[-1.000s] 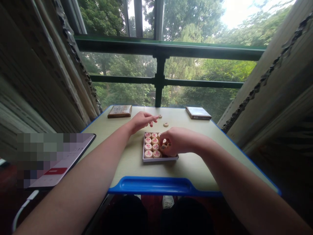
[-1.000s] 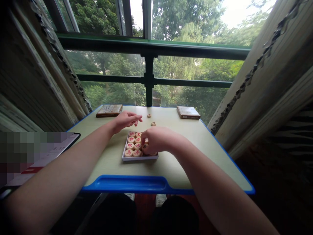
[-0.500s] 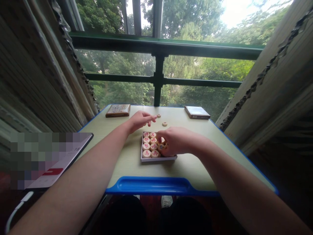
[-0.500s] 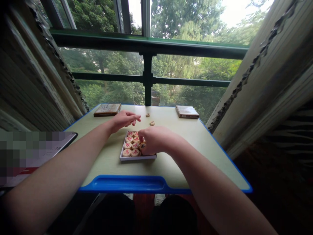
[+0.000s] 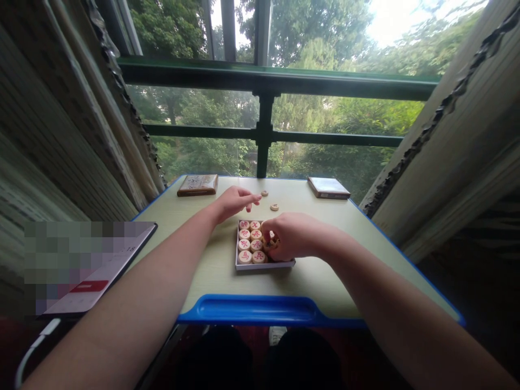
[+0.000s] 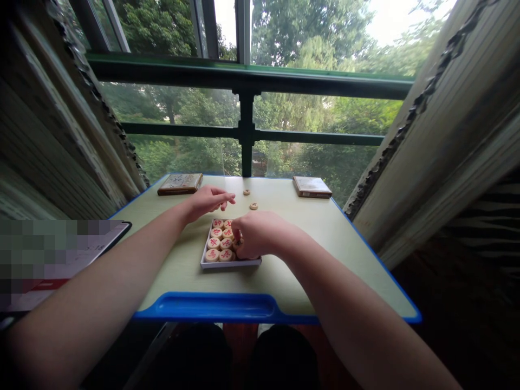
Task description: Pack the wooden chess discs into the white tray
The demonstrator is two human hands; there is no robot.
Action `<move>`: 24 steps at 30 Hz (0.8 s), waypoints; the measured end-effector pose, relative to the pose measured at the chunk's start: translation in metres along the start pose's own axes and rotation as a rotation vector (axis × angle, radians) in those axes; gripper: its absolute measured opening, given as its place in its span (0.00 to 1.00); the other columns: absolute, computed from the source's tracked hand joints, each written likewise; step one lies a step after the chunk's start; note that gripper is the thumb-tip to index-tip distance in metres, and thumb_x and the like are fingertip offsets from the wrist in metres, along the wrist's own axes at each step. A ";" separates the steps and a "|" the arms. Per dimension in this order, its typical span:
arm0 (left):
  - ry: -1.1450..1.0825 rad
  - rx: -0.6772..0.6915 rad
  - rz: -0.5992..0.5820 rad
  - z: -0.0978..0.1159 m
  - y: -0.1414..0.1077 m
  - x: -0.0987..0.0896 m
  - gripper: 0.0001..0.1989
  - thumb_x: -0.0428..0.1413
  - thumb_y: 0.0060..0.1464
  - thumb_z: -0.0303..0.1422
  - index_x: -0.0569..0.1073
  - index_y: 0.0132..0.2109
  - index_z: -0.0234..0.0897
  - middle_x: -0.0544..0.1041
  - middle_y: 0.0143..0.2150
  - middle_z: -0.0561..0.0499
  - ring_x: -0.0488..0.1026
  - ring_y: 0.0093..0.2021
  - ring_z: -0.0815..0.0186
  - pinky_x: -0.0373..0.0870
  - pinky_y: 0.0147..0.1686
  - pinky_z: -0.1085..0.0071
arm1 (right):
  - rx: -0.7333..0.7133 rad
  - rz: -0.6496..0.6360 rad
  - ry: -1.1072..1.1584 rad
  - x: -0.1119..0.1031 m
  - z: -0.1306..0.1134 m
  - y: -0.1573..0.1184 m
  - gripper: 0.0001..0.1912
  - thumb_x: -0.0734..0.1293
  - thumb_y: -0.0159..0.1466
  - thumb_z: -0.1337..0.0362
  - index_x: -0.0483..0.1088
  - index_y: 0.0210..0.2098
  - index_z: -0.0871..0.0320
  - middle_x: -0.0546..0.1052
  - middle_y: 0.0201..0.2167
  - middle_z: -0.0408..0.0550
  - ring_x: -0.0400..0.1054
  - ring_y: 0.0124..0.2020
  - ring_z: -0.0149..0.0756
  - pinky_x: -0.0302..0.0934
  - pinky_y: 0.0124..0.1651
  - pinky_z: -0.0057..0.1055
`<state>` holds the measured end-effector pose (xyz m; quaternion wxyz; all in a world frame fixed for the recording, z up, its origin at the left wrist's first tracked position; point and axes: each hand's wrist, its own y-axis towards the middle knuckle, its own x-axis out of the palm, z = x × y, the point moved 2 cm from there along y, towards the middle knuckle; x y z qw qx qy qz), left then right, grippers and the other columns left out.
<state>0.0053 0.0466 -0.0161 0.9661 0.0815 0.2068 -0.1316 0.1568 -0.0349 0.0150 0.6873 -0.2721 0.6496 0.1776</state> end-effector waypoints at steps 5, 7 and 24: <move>0.131 0.079 0.072 -0.006 0.005 -0.002 0.18 0.55 0.44 0.45 0.77 0.31 0.32 0.72 0.21 0.51 0.63 0.23 0.71 0.61 0.27 0.72 | 0.010 -0.013 0.030 -0.003 0.000 -0.003 0.17 0.65 0.46 0.57 0.72 0.35 0.55 0.74 0.28 0.47 0.64 0.26 0.34 0.49 0.25 0.26; 0.281 0.178 0.172 -0.011 0.009 -0.006 0.14 0.54 0.45 0.39 0.77 0.33 0.32 0.75 0.30 0.48 0.67 0.29 0.68 0.64 0.33 0.71 | -0.014 -0.010 0.081 -0.007 0.003 -0.004 0.17 0.65 0.47 0.56 0.72 0.35 0.56 0.74 0.27 0.47 0.63 0.26 0.33 0.49 0.25 0.26; 0.253 0.112 0.161 -0.044 0.025 -0.002 0.12 0.52 0.42 0.24 0.78 0.33 0.39 0.78 0.36 0.47 0.72 0.40 0.60 0.64 0.45 0.68 | 0.087 0.482 0.243 0.048 0.095 0.057 0.17 0.61 0.60 0.56 0.72 0.43 0.57 0.72 0.46 0.51 0.61 0.48 0.39 0.49 0.54 0.36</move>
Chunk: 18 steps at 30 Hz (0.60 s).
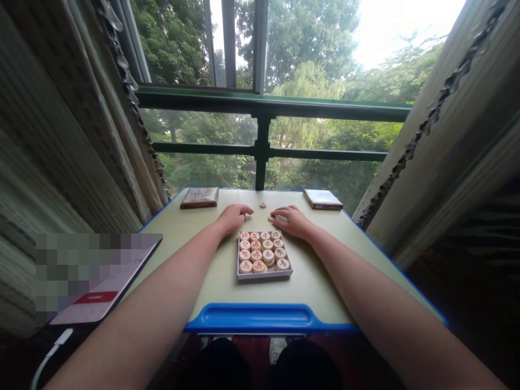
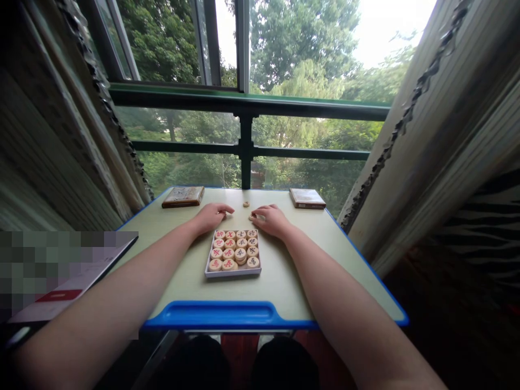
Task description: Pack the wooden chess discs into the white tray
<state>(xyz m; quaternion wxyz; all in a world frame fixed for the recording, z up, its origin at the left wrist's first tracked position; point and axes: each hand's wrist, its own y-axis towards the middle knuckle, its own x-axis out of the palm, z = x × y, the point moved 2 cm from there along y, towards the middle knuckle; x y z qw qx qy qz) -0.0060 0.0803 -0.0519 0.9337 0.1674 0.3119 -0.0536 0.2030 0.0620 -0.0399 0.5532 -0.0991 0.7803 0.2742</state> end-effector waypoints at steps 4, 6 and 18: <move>-0.023 0.001 -0.014 0.005 -0.003 0.000 0.10 0.54 0.43 0.28 0.78 0.34 0.37 0.78 0.35 0.47 0.72 0.38 0.61 0.65 0.43 0.68 | 0.030 0.011 0.058 0.002 -0.005 0.003 0.14 0.63 0.57 0.56 0.73 0.37 0.58 0.76 0.39 0.49 0.64 0.42 0.38 0.53 0.50 0.35; -0.094 -0.020 -0.026 0.008 -0.003 0.001 0.11 0.57 0.42 0.31 0.77 0.36 0.35 0.78 0.36 0.46 0.72 0.37 0.62 0.65 0.42 0.68 | 0.061 0.045 0.125 0.000 -0.008 0.003 0.13 0.64 0.56 0.58 0.73 0.38 0.57 0.76 0.37 0.48 0.64 0.41 0.38 0.55 0.47 0.34; -0.467 -0.080 -0.193 0.034 -0.014 0.003 0.21 0.61 0.37 0.43 0.77 0.37 0.33 0.76 0.29 0.46 0.66 0.26 0.70 0.59 0.24 0.74 | -0.023 0.172 0.310 -0.010 -0.037 -0.003 0.08 0.67 0.55 0.62 0.73 0.34 0.56 0.76 0.31 0.47 0.65 0.39 0.34 0.59 0.41 0.29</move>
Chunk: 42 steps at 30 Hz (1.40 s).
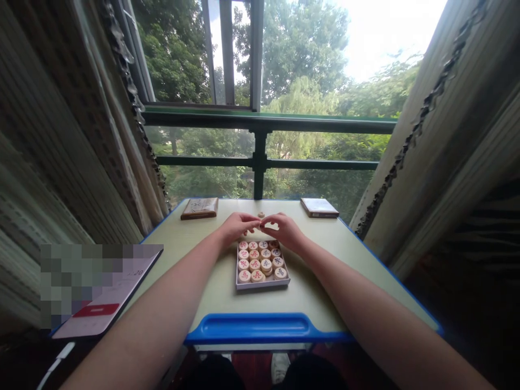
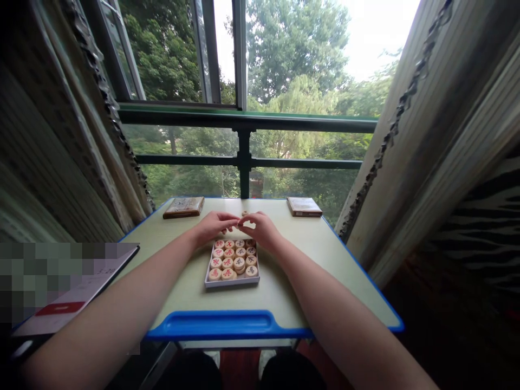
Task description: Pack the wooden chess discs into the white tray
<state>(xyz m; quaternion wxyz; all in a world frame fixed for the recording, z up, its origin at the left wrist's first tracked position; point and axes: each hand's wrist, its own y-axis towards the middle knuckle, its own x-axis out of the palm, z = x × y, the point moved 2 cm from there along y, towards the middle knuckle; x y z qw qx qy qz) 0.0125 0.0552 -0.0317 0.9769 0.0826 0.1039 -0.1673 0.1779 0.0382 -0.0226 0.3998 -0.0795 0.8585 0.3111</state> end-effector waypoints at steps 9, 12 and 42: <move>-0.116 -0.050 0.166 -0.015 0.007 -0.005 0.19 0.65 0.32 0.38 0.74 0.33 0.30 0.76 0.31 0.44 0.70 0.29 0.68 0.65 0.27 0.73 | 0.237 -0.050 0.055 0.003 0.030 0.003 0.10 0.63 0.55 0.69 0.75 0.34 0.58 0.77 0.35 0.47 0.68 0.34 0.32 0.60 0.40 0.27; -0.179 -0.050 0.180 -0.016 0.007 -0.004 0.19 0.65 0.32 0.38 0.73 0.32 0.30 0.76 0.31 0.44 0.71 0.31 0.67 0.67 0.30 0.70 | 0.354 -0.158 -0.013 0.001 0.037 0.010 0.12 0.63 0.56 0.67 0.74 0.38 0.58 0.77 0.36 0.46 0.69 0.35 0.32 0.60 0.40 0.24; -0.423 -0.112 0.333 -0.032 0.020 -0.013 0.07 0.59 0.43 0.20 0.72 0.33 0.29 0.76 0.28 0.47 0.74 0.27 0.70 0.74 0.32 0.71 | 0.019 0.121 0.031 0.022 0.030 0.039 0.11 0.62 0.57 0.62 0.65 0.39 0.58 0.74 0.36 0.47 0.67 0.31 0.30 0.61 0.35 0.27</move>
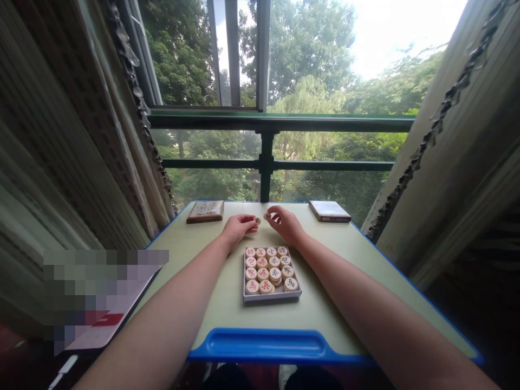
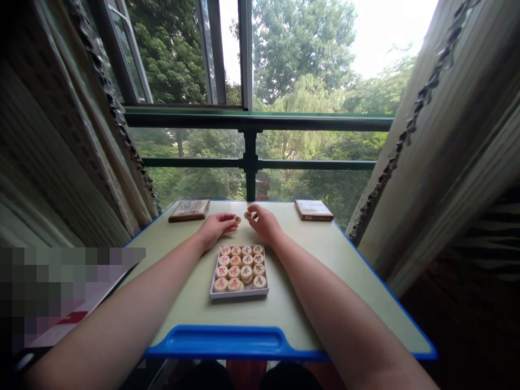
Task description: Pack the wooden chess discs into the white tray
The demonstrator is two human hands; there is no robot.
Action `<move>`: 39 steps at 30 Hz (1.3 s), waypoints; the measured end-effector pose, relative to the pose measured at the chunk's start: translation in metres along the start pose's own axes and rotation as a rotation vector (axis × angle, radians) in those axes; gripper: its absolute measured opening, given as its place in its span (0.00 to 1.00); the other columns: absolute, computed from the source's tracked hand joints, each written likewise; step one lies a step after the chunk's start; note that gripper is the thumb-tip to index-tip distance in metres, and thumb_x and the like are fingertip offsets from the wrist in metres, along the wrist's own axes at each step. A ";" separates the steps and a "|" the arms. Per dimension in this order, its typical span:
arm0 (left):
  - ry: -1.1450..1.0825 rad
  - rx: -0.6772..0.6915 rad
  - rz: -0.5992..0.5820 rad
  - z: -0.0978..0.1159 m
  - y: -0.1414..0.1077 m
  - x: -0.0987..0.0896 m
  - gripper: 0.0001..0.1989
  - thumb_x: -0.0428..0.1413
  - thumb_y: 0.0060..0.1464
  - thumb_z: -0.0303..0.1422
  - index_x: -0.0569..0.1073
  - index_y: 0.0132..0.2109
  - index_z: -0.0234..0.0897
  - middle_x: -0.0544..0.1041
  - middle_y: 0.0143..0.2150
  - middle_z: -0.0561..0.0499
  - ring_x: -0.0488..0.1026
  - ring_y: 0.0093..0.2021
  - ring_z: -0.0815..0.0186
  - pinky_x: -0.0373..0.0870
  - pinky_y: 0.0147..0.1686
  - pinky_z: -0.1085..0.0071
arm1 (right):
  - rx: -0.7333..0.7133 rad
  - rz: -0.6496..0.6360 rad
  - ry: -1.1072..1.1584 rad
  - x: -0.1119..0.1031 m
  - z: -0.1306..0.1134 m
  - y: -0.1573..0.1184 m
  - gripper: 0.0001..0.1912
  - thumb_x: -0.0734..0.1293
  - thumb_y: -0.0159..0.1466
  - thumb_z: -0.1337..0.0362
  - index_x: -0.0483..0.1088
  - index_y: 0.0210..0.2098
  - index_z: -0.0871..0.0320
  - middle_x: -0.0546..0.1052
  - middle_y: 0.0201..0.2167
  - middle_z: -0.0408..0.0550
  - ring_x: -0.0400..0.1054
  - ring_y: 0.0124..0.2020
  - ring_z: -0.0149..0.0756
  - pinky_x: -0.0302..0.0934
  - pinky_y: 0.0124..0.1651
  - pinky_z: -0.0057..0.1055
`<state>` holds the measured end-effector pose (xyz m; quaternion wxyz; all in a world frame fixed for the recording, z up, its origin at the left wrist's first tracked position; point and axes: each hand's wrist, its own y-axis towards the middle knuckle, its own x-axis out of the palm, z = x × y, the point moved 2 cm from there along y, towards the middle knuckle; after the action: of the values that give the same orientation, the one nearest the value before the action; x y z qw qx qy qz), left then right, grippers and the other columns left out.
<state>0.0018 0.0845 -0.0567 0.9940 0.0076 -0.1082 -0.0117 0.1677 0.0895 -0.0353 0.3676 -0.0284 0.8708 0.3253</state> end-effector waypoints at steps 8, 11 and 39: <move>0.023 -0.036 -0.022 0.004 -0.004 0.002 0.08 0.61 0.42 0.21 0.73 0.33 0.28 0.76 0.27 0.48 0.74 0.26 0.70 0.73 0.32 0.71 | -0.030 -0.006 0.323 0.008 -0.007 0.000 0.13 0.64 0.51 0.70 0.66 0.38 0.58 0.75 0.36 0.47 0.70 0.29 0.29 0.65 0.34 0.27; 0.043 -0.042 -0.083 0.006 -0.006 0.003 0.09 0.62 0.40 0.23 0.74 0.34 0.28 0.76 0.27 0.47 0.74 0.26 0.69 0.72 0.33 0.70 | -0.051 -0.035 0.361 0.011 -0.008 0.001 0.12 0.62 0.51 0.73 0.69 0.35 0.59 0.75 0.34 0.47 0.70 0.30 0.29 0.65 0.34 0.27; -0.009 -0.027 -0.151 0.011 -0.010 0.000 0.15 0.65 0.33 0.31 0.76 0.32 0.28 0.77 0.28 0.46 0.74 0.28 0.69 0.71 0.37 0.69 | 0.072 -0.029 0.377 0.015 -0.011 -0.001 0.07 0.65 0.53 0.69 0.72 0.32 0.59 0.77 0.27 0.46 0.71 0.28 0.31 0.65 0.33 0.27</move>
<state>-0.0006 0.0746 -0.0461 0.9898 0.0022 -0.1117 -0.0882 0.1502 0.0846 -0.0398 0.2035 -0.0883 0.9347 0.2777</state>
